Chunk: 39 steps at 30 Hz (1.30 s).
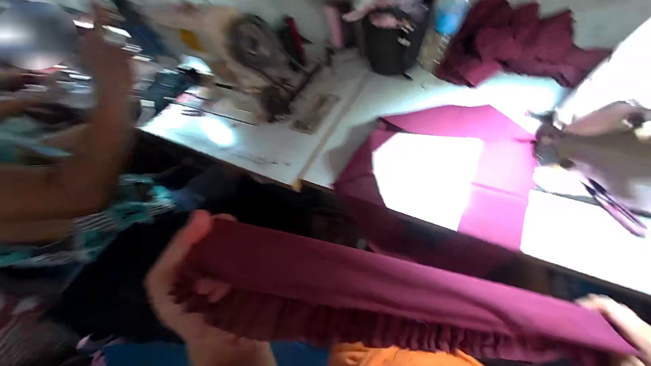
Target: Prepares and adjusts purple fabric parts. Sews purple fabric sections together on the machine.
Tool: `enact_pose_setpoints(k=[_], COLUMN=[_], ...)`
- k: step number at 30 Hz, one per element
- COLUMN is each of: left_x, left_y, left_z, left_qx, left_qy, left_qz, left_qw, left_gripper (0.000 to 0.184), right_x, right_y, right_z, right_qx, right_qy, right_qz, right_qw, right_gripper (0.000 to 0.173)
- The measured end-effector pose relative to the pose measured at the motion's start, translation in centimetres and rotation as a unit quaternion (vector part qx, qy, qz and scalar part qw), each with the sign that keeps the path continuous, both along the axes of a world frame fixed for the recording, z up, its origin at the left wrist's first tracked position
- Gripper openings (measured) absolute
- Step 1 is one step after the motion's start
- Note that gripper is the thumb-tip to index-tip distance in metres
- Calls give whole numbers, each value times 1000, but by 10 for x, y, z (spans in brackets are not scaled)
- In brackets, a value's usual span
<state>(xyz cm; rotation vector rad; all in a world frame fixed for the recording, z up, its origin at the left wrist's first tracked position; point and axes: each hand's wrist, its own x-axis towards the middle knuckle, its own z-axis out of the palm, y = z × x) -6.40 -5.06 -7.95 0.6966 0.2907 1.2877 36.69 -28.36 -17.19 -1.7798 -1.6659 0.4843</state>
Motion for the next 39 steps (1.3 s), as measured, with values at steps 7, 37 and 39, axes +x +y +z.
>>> enact_pose_setpoints(k=[7, 37, 39], left_x=[-13, 127, 115], left_y=[26, -58, -47], left_z=[-21, -136, -114], left_qx=[-130, 495, 444], left_qy=[261, 551, 505], left_qz=[84, -65, -127], left_qw=[953, 669, 730], left_gripper=[58, 33, 42], right_x=[-16, -69, -54], right_y=[4, 25, 15], right_z=[-42, -29, -13], right_qx=[13, 35, 31], right_qy=[29, 32, 85], right_qz=[-65, 44, 59], right_qw=[997, 998, 994], right_gripper=[28, 27, 33])
